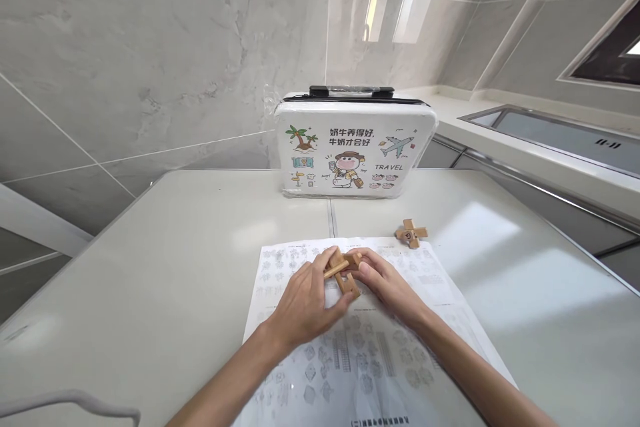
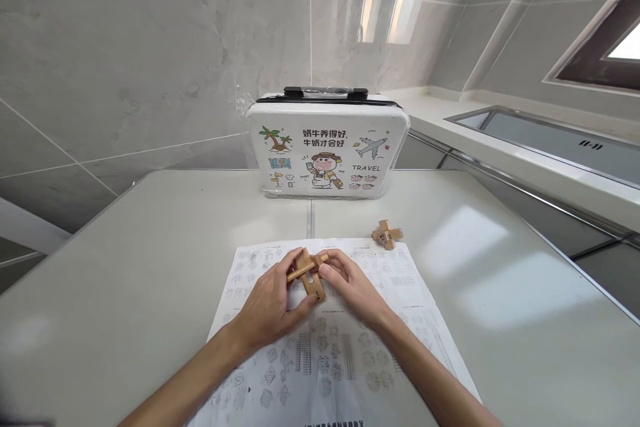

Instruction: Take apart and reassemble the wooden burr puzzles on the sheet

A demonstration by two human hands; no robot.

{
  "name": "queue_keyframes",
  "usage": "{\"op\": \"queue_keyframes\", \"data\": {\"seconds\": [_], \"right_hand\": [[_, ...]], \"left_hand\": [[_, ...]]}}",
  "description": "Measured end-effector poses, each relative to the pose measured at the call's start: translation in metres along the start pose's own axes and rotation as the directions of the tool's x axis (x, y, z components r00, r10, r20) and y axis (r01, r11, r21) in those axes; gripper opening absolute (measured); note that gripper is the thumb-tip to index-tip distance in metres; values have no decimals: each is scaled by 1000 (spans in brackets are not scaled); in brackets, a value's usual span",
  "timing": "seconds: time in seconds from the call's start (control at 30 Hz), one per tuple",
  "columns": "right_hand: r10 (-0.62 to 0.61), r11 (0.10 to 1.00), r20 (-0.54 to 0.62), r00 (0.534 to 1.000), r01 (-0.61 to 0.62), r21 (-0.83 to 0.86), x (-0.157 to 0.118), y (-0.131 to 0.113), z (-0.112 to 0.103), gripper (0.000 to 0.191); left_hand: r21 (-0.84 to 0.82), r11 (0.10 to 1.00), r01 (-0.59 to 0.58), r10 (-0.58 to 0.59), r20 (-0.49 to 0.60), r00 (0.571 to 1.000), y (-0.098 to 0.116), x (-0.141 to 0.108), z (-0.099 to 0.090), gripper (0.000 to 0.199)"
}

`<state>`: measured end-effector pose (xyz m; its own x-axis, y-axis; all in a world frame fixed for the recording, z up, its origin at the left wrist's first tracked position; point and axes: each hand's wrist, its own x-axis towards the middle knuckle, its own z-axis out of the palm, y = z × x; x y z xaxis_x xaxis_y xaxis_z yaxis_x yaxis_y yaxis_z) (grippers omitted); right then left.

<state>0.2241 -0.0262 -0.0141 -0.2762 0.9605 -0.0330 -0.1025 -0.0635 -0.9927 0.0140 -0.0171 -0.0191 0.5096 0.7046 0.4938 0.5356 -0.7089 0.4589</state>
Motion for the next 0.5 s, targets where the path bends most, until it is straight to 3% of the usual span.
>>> {"op": "queue_keyframes", "data": {"seconds": [0.07,0.13,0.33,0.5], "right_hand": [[2,1000,6,1000,-2,27,0,1,1,43],[-5,999,10,1000,4,33,0,2,1,43],[-21,998,13,1000,21,-58,1,0,1,47],[-50,999,55,997,50,-2,0,-1,4,45]], "left_hand": [[-19,999,27,-26,30,999,1,0,-2,103],[-16,998,53,-53,33,998,0,0,-1,111],[10,998,59,-59,-32,998,-1,-2,1,92],[5,999,38,-38,-27,999,0,-2,3,89]]}}
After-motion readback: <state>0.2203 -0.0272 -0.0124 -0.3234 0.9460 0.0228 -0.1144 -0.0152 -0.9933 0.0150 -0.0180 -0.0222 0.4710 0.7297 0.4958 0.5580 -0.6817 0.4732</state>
